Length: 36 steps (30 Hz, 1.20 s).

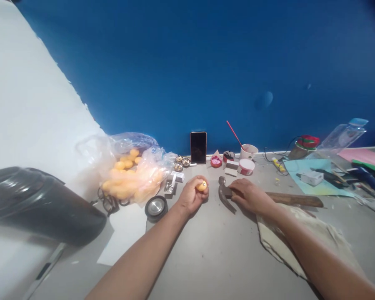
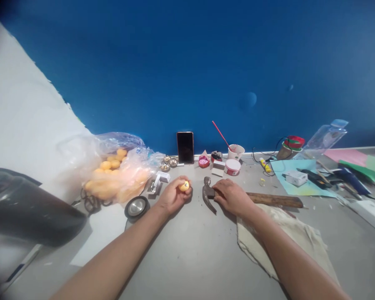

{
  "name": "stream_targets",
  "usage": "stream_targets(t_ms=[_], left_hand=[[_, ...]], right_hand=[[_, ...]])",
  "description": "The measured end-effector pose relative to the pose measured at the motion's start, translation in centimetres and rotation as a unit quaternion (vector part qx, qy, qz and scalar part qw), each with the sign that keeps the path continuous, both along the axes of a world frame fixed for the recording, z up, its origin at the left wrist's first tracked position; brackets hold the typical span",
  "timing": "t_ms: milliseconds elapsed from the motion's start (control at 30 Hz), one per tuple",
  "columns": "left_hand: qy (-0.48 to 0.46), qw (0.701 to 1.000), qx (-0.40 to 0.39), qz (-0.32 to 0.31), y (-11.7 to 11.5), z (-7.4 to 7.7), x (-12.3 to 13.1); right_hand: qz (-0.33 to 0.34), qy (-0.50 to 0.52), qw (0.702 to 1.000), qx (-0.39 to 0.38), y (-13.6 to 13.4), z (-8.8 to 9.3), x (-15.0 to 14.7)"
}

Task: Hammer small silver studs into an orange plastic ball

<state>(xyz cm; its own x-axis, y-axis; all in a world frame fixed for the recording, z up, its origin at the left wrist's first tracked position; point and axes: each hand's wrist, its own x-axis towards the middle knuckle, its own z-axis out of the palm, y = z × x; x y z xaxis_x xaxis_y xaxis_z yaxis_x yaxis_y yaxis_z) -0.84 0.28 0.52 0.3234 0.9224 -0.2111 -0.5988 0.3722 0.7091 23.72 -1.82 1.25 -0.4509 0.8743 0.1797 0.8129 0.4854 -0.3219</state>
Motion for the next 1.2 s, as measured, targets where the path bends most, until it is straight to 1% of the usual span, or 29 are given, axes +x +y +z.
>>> stream_targets(t_ms=[133,267,333,433,567,700,767,833,900,967,1100,1200], left_hand=[[0.017,0.999,0.035,-0.026,-0.5,0.2,0.1],[0.015,0.999,0.045,-0.019,-0.4,0.1,0.3],[0.009,0.999,0.044,-0.009,-0.3,0.0,0.4],[-0.001,1.000,0.020,0.001,0.1,-0.1,0.3],[-0.027,0.999,-0.022,0.019,0.5,-0.2,-0.1],[-0.027,0.999,-0.023,0.021,0.6,-0.1,-0.3],[-0.013,1.000,-0.007,0.019,0.5,0.0,-0.3],[0.003,1.000,0.018,0.011,0.5,0.1,-0.2],[0.018,0.999,0.031,-0.004,0.5,0.2,-0.2],[0.024,0.999,0.045,-0.005,0.6,0.4,-0.3],[0.034,0.996,0.086,0.012,0.6,0.6,-0.3],[0.064,0.994,0.091,-0.006,0.0,0.6,0.1]], right_hand=[[-0.013,-0.042,0.999,0.024,0.2,-0.4,0.0],[0.008,-0.016,1.000,0.023,0.3,-0.5,0.2],[0.003,-0.006,1.000,0.020,0.3,-0.6,0.2],[-0.013,-0.005,1.000,0.011,0.2,-0.7,0.2],[-0.016,-0.014,1.000,0.005,0.2,-0.6,0.2],[-0.051,-0.076,0.996,0.001,0.2,-0.2,0.2],[-0.061,-0.108,0.992,0.006,0.2,-0.1,0.1],[-0.062,-0.133,0.989,0.028,0.2,0.1,-0.1],[-0.065,-0.145,0.986,0.052,0.2,0.2,-0.4],[-0.067,-0.148,0.985,0.062,0.3,0.3,-0.5],[-0.059,-0.134,0.988,0.040,0.6,0.4,-0.3],[-0.052,-0.091,0.994,0.013,0.6,0.2,0.1]])
